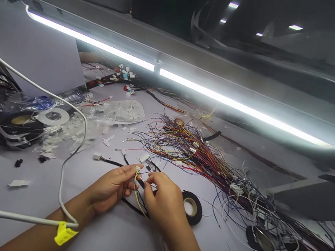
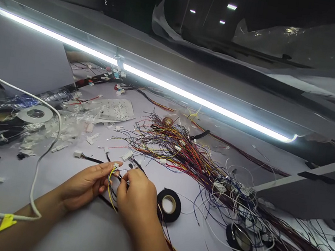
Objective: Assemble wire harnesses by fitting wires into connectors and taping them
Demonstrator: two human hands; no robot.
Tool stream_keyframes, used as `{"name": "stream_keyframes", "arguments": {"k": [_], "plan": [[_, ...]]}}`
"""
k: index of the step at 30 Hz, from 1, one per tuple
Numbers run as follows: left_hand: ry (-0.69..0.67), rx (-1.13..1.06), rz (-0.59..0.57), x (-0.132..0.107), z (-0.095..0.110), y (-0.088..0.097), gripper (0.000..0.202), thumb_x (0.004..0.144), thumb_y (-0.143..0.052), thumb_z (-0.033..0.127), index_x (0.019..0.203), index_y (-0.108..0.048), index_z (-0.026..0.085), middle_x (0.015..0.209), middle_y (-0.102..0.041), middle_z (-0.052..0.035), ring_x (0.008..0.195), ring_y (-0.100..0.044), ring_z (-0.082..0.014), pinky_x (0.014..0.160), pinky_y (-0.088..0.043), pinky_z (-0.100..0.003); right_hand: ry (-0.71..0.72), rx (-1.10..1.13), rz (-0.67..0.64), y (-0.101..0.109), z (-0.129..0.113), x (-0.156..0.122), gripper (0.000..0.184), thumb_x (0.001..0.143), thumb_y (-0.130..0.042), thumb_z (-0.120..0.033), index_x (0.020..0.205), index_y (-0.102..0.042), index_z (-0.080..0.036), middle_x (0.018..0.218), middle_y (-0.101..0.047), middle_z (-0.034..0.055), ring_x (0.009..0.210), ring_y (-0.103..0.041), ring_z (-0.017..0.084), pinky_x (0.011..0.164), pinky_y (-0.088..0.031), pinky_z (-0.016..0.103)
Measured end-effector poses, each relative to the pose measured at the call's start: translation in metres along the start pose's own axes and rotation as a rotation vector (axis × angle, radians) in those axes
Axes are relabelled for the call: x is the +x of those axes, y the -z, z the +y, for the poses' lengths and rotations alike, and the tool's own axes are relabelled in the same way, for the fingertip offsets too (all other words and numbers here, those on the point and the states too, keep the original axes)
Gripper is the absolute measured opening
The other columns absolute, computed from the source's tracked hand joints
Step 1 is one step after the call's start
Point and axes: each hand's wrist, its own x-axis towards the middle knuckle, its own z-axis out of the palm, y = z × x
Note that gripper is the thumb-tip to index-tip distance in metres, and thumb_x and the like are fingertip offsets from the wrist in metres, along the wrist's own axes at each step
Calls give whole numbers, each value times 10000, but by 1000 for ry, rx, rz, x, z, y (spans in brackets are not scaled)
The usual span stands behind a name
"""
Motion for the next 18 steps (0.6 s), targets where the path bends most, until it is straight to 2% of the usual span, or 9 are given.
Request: {"name": "stream_keyframes", "arguments": {"k": [8,13,18], "plan": [[-1,30,-20,1,-1,-3,304,829,-708,251,1112,-640,165,847,-666,-15,536,-584,-61,467,-460,-162,14,-12,68,-7,0,-1,117,782,-565,-120,718,-594,-213,771,-665,-2,695,-621,146,604,-359,234],[-5,35,15,0,-2,-3,330,793,-746,258,1094,-648,165,716,-653,-2,495,-557,-70,437,-425,-156,2,-32,68,-7,-1,0,131,770,-563,-105,690,-572,-209,719,-637,-15,645,-588,135,574,-329,231],[-17,9,-21,0,-2,-8,319,748,-787,242,1032,-670,153,729,-656,-15,620,-607,-111,612,-499,-207,8,-47,90,-10,-2,-1,121,756,-567,-116,682,-565,-212,697,-622,-19,610,-559,130,552,-309,237]]}}
